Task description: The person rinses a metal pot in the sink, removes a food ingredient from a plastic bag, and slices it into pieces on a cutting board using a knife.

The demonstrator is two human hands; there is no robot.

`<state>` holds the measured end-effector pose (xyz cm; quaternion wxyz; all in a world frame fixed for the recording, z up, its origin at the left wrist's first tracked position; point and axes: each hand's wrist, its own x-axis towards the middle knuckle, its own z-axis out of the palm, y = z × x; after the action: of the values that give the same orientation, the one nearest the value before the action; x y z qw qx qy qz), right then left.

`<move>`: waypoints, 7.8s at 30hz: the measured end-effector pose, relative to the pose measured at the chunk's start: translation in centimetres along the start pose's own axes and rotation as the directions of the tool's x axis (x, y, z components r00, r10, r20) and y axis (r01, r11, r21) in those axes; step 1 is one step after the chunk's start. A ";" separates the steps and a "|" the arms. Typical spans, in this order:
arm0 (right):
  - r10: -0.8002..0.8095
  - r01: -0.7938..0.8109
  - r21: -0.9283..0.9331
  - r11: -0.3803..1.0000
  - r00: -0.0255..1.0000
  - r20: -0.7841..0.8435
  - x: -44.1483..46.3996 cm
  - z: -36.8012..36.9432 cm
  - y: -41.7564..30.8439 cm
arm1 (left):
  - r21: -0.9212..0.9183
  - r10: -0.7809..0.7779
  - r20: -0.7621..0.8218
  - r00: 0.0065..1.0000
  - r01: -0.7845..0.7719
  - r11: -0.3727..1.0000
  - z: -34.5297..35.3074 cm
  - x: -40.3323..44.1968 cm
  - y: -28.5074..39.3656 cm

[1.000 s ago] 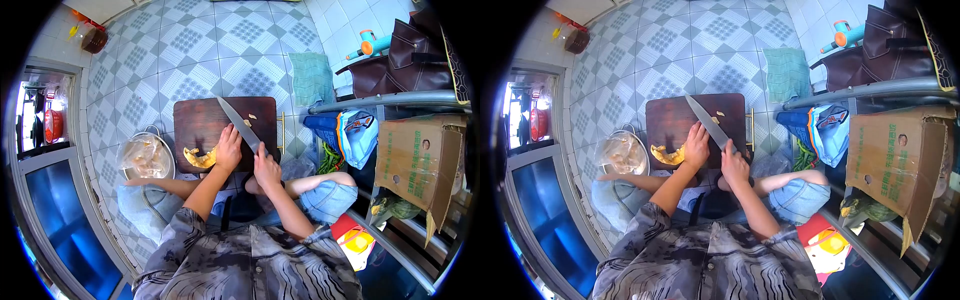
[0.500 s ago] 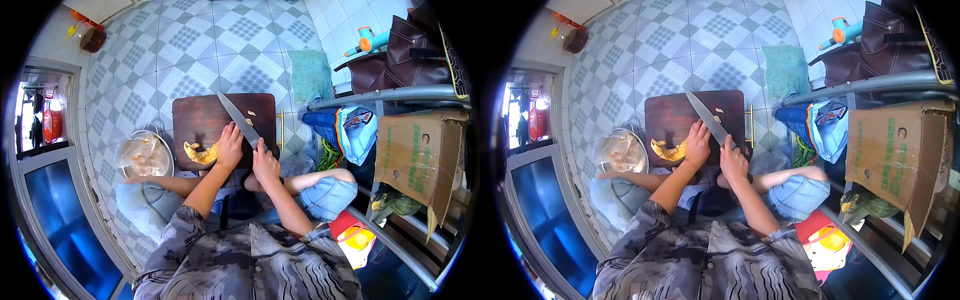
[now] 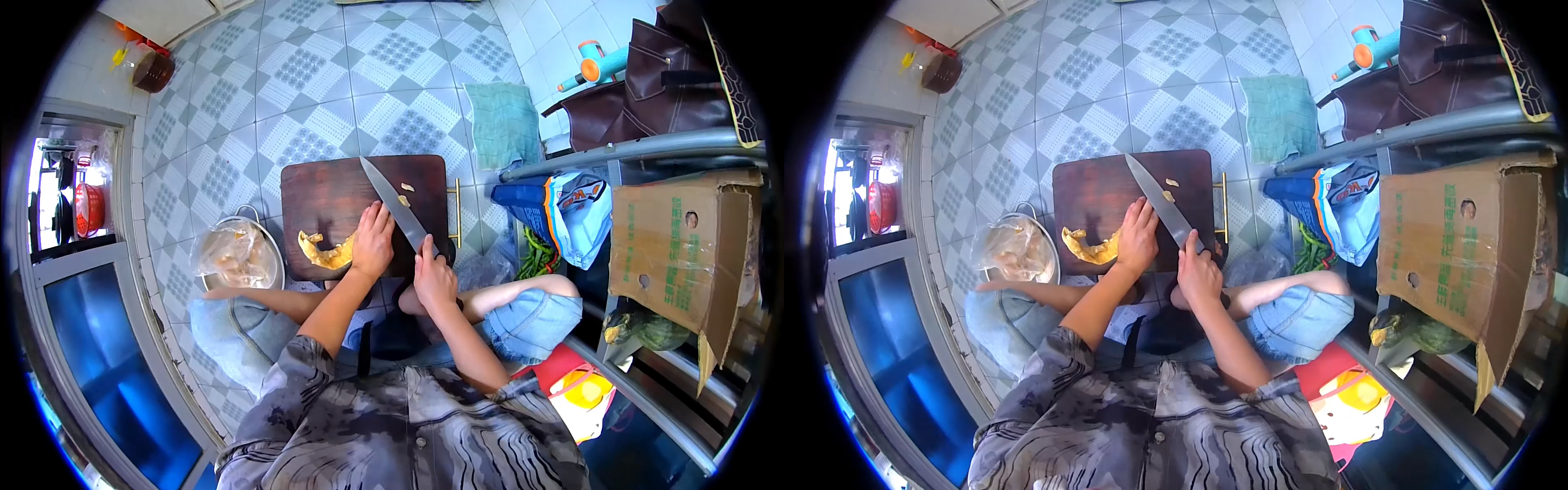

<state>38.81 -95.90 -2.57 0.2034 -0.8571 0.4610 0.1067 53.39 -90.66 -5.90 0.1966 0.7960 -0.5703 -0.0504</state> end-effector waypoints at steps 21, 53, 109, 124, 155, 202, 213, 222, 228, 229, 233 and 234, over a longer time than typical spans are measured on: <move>-0.099 0.105 0.045 0.993 0.989 -0.110 4.4 0.1 -3.0 | -0.059 0.020 -0.099 0.995 -0.026 0.998 0.5 0.2 -0.1; -0.020 0.007 0.414 0.910 0.999 0.026 5.3 -1.7 -0.7 | 0.052 -0.125 -0.058 0.990 0.128 0.990 -0.3 -1.7 -1.2; -0.276 0.276 -0.002 0.961 0.961 -0.016 4.5 0.4 -7.7 | -0.107 -0.150 -0.095 0.984 0.140 0.984 -1.2 -3.6 -3.3; -0.276 0.275 -0.048 0.960 0.961 -0.021 4.2 0.5 -6.8 | -0.047 -0.127 -0.088 0.988 0.123 0.991 -0.9 -3.5 -3.2; -0.192 0.192 0.014 0.981 0.981 0.032 3.4 0.1 -5.7 | -0.004 -0.110 -0.053 0.992 0.110 0.994 -1.2 -3.3 -3.0; -0.294 0.295 -0.022 0.955 0.955 0.035 3.6 0.1 -6.5 | -0.132 -0.070 -0.156 0.985 0.050 0.990 -1.4 -3.5 -3.4; -0.232 0.231 -0.037 0.972 0.973 -0.010 1.2 0.8 -4.5 | -0.050 -0.090 -0.089 0.992 0.086 0.995 -1.0 -3.7 -3.5; -0.260 0.259 -0.028 0.965 0.966 -0.020 1.9 0.8 -4.3 | -0.052 -0.108 -0.078 0.991 0.104 0.993 -1.4 -3.7 -3.4; -0.226 0.226 -0.076 0.971 0.974 0.015 2.0 0.7 -4.9 | -0.084 -0.105 -0.072 0.992 0.099 0.992 -0.8 -3.7 -3.5; -0.225 0.226 -0.045 0.973 0.974 0.029 3.5 0.5 -6.6 | -0.075 -0.088 -0.086 0.992 0.082 0.994 -0.8 -3.6 -3.6; -0.216 0.214 0.051 0.976 0.976 0.042 4.3 0.6 -7.5 | -0.086 -0.095 -0.107 0.990 0.086 0.993 -0.3 -3.7 -3.8; -0.218 0.216 0.051 0.975 0.975 0.040 3.9 0.6 -7.1 | -0.084 -0.095 -0.109 0.989 0.086 0.993 -0.3 -3.8 -3.8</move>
<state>46.92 -95.07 -2.78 0.2441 -0.8947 0.3624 0.0926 55.49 -86.01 -7.59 0.2575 0.8143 -0.5189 -0.0366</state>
